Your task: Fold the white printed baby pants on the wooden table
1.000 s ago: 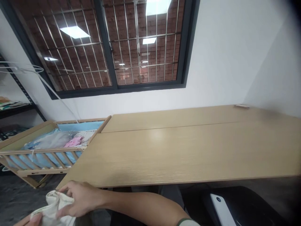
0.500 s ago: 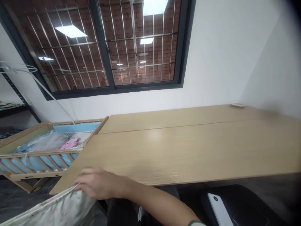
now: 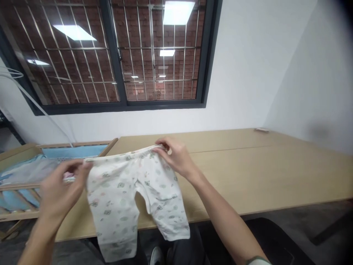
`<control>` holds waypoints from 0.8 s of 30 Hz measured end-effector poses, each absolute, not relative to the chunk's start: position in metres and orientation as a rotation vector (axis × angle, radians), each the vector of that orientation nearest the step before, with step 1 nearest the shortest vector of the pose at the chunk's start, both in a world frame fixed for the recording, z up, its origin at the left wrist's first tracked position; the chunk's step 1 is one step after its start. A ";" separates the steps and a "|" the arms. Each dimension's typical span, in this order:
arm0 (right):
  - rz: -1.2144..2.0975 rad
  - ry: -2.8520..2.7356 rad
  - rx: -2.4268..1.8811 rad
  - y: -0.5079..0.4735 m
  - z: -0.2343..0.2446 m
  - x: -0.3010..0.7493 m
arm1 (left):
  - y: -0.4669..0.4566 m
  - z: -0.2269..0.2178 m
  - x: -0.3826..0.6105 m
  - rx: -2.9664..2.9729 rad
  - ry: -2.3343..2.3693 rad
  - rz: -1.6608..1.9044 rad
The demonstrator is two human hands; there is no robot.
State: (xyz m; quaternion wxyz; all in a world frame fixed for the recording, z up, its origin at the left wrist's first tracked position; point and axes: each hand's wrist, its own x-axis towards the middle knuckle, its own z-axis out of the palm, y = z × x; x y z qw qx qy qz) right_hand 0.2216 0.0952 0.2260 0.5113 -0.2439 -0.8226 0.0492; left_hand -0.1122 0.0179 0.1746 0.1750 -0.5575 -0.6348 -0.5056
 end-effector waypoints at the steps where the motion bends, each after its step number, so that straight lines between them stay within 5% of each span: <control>1: 0.094 -1.970 -0.651 0.107 0.222 0.230 | 0.039 0.172 -0.106 -1.660 -1.750 -1.467; 13: 0.418 -2.113 -1.362 0.233 0.065 0.269 | 0.184 0.052 -0.029 -2.333 -2.077 -0.733; 24: 0.223 -2.407 -1.268 0.220 0.011 0.271 | 0.180 -0.015 -0.010 -2.563 -1.923 -0.396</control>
